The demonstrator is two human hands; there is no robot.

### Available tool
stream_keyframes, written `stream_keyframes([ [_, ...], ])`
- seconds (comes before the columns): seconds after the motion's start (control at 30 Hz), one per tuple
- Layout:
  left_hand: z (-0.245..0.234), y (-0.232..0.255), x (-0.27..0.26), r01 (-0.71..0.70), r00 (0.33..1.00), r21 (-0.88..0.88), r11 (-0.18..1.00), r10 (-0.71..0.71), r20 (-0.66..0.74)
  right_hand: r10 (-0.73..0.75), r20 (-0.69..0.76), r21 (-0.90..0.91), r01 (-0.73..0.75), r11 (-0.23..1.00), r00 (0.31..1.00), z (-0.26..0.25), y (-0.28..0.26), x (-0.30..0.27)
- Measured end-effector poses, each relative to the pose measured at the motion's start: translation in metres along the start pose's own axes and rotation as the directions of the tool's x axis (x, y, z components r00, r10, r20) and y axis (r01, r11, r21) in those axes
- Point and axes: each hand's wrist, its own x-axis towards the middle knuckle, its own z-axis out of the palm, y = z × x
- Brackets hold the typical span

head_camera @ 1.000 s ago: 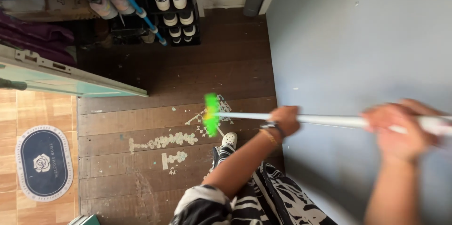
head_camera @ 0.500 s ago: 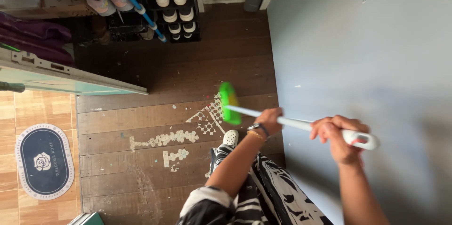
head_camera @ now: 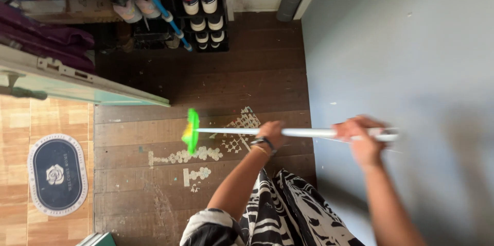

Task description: The person picks up a soccer ball and a cardboard box and places them into a basket before sweeping the floor with a broom.

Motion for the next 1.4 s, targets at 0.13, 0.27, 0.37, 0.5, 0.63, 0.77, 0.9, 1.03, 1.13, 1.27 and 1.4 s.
stream_keyframes([
  [0.13, -0.019, 0.111, -0.003, -0.237, 0.971, -0.129, 0.963, 0.231, -0.065, -0.199, -0.046, -0.054, 0.197, 0.979, 0.979, -0.036, -0.112, -0.002],
  [0.27, -0.019, 0.175, 0.009, -0.342, 0.939, -0.257, 0.904, 0.335, -0.071, -0.230, -0.013, -0.193, 0.223, 0.955, 0.973, -0.012, -0.159, -0.002],
  [0.37, 0.016, 0.165, 0.056, -0.366, 0.930, -0.322, 0.873, 0.351, -0.108, -0.220, 0.051, -0.674, 0.196, 0.712, 0.974, 0.037, -0.153, 0.014],
  [0.5, 0.037, 0.121, 0.085, -0.340, 0.938, -0.310, 0.888, 0.298, -0.174, -0.152, 0.123, -0.659, 0.195, 0.726, 0.981, 0.048, -0.106, 0.022],
  [0.63, 0.020, 0.079, 0.073, -0.256, 0.961, -0.270, 0.928, 0.215, -0.173, -0.227, 0.122, -0.333, 0.256, 0.908, 0.966, 0.033, -0.077, 0.028],
  [0.77, 0.034, 0.007, 0.086, -0.160, 0.977, -0.190, 0.969, 0.128, -0.172, -0.167, 0.065, -0.238, 0.178, 0.955, 0.984, 0.029, -0.021, 0.044],
  [0.9, 0.028, -0.048, 0.101, -0.045, 0.974, -0.068, 0.997, 0.029, -0.226, -0.023, 0.105, -0.098, 0.034, 0.995, 0.994, 0.041, 0.015, 0.064],
  [1.03, -0.015, -0.015, 0.094, 0.100, 0.980, -0.054, 0.994, -0.107, -0.167, 0.008, 0.099, -0.023, -0.006, 1.000, 0.995, -0.005, 0.028, 0.103],
  [1.13, -0.053, 0.079, 0.093, -0.016, 0.988, -0.128, 0.992, -0.004, -0.156, 0.043, 0.007, -0.030, -0.043, 0.999, 0.999, -0.067, -0.034, 0.136],
  [1.27, -0.057, 0.185, 0.113, -0.202, 0.957, -0.196, 0.960, 0.151, -0.249, -0.155, 0.069, 0.006, 0.155, 0.988, 0.986, -0.092, -0.137, 0.140],
  [1.4, -0.063, 0.219, 0.142, -0.376, 0.905, -0.268, 0.887, 0.288, -0.314, -0.234, 0.246, -0.498, 0.330, 0.802, 0.941, -0.035, -0.168, 0.151],
])
